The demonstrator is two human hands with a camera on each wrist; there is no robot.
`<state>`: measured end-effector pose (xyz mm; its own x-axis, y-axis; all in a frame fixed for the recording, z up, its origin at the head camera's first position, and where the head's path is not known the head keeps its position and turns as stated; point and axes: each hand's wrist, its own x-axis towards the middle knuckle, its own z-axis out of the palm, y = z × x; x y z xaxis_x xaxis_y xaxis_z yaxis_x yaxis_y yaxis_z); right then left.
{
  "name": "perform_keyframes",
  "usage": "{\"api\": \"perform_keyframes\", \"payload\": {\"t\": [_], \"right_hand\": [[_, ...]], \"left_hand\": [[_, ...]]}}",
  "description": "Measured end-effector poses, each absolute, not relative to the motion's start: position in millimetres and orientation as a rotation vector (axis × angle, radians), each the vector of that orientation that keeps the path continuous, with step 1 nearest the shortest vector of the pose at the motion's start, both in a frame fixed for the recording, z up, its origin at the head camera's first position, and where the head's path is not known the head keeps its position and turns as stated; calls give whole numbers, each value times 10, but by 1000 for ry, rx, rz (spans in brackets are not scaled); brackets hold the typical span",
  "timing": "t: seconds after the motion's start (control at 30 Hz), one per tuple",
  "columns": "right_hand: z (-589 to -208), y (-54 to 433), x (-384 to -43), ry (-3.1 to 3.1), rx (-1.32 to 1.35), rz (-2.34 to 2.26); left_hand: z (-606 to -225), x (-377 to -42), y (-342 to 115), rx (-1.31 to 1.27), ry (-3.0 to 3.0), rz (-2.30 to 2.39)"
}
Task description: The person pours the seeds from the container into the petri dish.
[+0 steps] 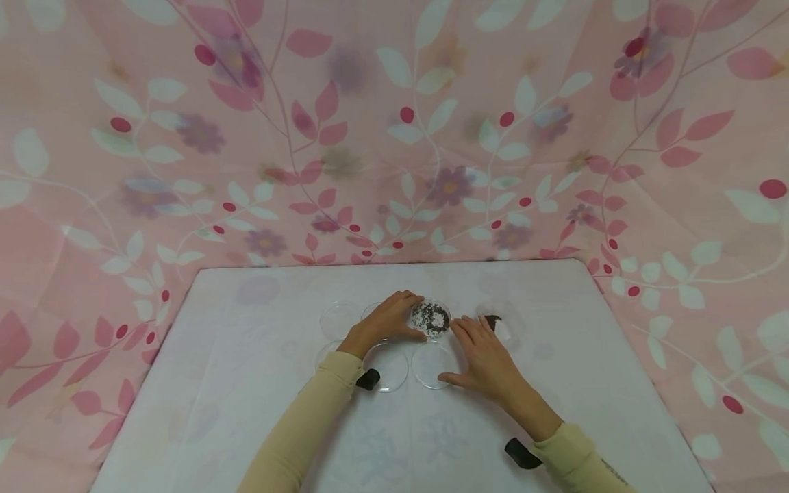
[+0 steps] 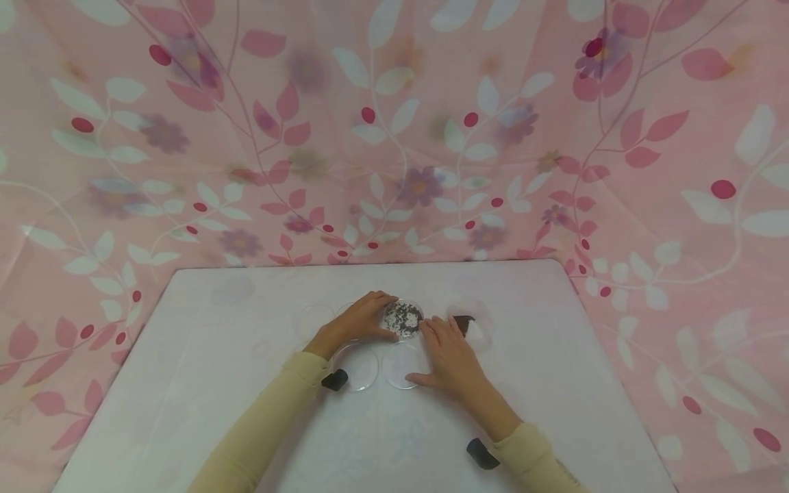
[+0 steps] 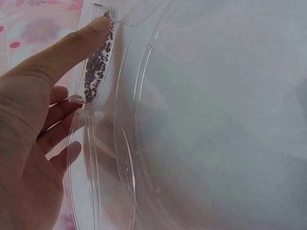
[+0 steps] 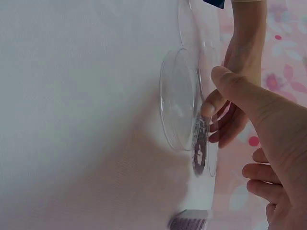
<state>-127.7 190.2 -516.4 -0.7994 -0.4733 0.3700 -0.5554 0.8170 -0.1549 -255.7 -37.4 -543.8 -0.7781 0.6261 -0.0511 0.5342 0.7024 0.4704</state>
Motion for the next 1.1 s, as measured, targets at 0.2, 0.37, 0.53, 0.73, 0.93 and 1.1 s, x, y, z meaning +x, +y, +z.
{"api": "perform_keyframes", "payload": {"t": [0.2,0.37,0.53,0.73,0.93,1.1], "right_hand": [[-5267,1820,-1232,-2718,796,420],[-5404,1752,-1175,-2835,691,485],[-5549,1726,-1144,-2850,632,529],[-5652,1716,-1126,-2814,608,581],[-5687,1709,-1119,-2817,561,612],[-5699,1715,-1115,-2804,556,643]], "left_hand": [[-5438,-2556,-386,931,2705,664],[-5438,-2562,-392,936,2711,661],[-5426,-2548,-394,927,2707,663],[-5428,-2547,-400,934,2710,683],[-5448,-2561,-407,945,2717,684],[-5466,-2565,-403,944,2719,677]]}}
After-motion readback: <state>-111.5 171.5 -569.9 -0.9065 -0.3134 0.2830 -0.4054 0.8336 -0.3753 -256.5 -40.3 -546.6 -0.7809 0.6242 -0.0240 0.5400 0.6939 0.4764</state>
